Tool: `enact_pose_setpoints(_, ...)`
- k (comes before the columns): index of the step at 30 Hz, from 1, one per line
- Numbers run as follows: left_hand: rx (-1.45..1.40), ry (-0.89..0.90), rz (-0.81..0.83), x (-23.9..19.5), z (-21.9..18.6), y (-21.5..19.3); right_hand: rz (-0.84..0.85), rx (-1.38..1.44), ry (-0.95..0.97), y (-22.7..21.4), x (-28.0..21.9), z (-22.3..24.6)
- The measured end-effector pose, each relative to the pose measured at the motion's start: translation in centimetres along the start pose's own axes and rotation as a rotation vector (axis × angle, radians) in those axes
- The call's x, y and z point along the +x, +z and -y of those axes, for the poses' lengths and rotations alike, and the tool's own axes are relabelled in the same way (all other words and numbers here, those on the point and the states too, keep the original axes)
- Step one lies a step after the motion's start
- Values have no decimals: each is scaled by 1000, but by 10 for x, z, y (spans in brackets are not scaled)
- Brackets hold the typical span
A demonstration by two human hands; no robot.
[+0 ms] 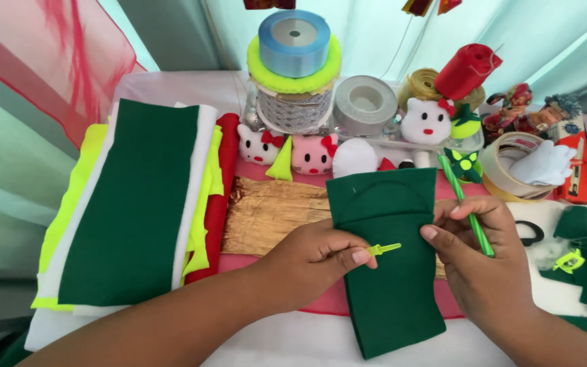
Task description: Tracing a circular shape on green fabric with a pen and then cutting it out with scissors
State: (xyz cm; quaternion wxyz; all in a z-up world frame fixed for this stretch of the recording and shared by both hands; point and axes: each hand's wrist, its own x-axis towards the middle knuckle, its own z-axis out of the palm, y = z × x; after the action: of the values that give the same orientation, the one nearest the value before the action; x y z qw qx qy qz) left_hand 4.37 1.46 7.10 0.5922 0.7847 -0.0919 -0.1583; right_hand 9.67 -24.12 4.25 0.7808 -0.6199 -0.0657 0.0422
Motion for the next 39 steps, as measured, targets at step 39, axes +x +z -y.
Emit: enact_pose_setpoints(39,734,395,92,-20,5,-18,312,-652,-291,16,7,39)
